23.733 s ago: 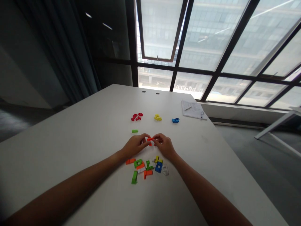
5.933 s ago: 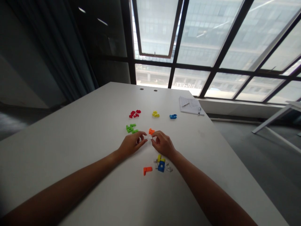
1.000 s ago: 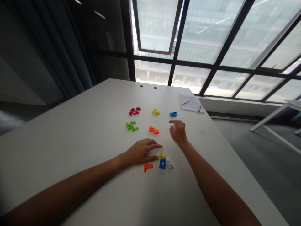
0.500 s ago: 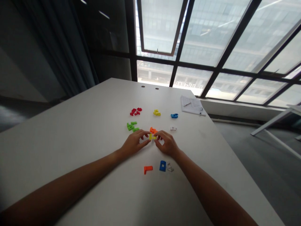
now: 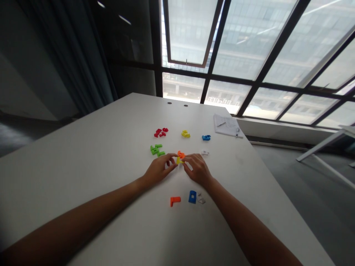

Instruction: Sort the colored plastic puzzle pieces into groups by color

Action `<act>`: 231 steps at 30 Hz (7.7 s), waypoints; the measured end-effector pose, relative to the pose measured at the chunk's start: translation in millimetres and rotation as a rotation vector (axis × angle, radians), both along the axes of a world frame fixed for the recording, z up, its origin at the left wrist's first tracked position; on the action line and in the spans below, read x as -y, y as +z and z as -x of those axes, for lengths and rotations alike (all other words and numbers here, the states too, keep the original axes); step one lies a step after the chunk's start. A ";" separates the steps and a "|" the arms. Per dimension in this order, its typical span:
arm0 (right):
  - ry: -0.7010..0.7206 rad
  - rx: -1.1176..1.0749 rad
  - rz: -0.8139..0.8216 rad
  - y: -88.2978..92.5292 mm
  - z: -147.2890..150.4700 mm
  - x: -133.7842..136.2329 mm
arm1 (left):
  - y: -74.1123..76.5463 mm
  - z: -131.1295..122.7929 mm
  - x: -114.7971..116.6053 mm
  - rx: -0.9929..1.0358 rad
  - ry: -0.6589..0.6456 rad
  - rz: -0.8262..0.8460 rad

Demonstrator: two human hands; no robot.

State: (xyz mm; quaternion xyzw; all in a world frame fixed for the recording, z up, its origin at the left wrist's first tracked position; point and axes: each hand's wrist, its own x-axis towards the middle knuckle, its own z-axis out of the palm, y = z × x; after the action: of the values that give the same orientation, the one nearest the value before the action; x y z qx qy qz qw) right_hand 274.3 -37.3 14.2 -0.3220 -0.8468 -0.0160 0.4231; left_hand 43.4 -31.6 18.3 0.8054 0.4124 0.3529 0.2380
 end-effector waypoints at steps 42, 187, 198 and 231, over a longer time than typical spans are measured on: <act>0.005 0.330 0.650 37.9 -44.3 98.0 | 2.3 -8.5 7.3 -0.440 -0.202 -0.101; -0.418 -0.028 0.057 -6.5 -50.9 32.8 | 4.9 -1.3 13.2 -0.141 -0.145 0.046; -0.811 0.079 0.243 -29.2 -121.4 -17.1 | 0.4 -4.4 11.5 -0.194 -0.207 0.018; -0.125 -0.062 0.056 2.5 7.0 64.2 | 5.6 4.6 12.8 -0.066 -0.278 -0.104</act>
State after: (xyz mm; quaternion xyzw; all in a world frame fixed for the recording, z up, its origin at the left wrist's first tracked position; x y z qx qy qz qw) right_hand 267.2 -101.5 16.7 -0.3863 -0.8116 -0.0087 0.4383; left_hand 38.8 -44.4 23.9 0.8772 0.2858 0.3107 0.2288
